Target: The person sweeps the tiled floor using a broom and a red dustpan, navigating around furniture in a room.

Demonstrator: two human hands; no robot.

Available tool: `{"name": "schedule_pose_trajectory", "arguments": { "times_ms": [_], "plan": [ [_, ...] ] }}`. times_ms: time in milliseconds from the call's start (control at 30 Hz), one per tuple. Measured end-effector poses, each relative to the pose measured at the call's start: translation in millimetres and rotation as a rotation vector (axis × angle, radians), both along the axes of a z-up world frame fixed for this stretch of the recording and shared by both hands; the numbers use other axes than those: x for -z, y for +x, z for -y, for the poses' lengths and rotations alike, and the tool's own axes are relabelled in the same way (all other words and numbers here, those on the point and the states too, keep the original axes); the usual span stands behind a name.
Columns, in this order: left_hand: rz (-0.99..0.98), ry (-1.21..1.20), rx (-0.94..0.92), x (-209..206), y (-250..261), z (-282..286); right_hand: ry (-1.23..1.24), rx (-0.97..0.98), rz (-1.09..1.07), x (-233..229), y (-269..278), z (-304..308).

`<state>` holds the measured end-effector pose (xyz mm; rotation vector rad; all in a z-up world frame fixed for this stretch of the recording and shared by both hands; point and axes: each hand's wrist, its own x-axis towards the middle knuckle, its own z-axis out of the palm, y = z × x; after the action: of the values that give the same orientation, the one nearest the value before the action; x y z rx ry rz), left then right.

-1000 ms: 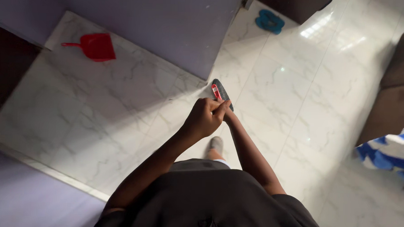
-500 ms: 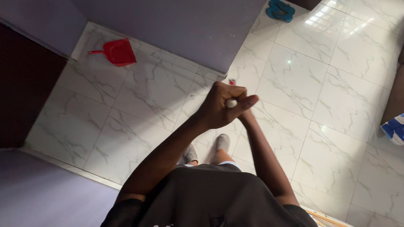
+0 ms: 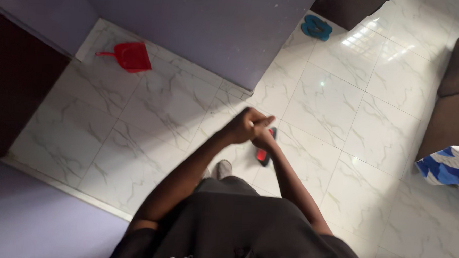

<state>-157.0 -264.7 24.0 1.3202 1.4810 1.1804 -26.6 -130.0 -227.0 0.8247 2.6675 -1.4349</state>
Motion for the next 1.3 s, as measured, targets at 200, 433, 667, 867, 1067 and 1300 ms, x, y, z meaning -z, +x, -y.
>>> {"name": "schedule_pose_trajectory", "arguments": {
  "times_ms": [200, 433, 667, 867, 1067, 1300],
  "plan": [
    [-0.144, 0.029, -0.119, -37.3, -51.9, 12.0, -0.227, -0.166, -0.406, -57.9, -79.3, 33.3],
    [-0.141, 0.134, 0.026, -95.8, -78.9, 22.4, -0.356, -0.145, -0.439, -71.3, -115.6, 39.6],
    [0.095, 0.232, 0.258, -115.3, -140.9, 36.0, 0.239, 0.174, -0.045, -106.5, -115.3, 82.1],
    [0.12, 0.075, 0.327, -73.9, -169.8, 42.4, 0.237, 0.232, 0.177, -67.3, -140.1, 114.6],
    [-0.147, 0.132, 0.439, -79.3, -166.3, 50.3, -0.111, 0.322, -0.578, -20.6, -184.2, 119.0],
    [0.002, 0.488, 0.12, -61.7, -184.9, 60.0, -0.191, 0.446, -0.342, -72.3, -199.1, 88.1]
  ]
}}
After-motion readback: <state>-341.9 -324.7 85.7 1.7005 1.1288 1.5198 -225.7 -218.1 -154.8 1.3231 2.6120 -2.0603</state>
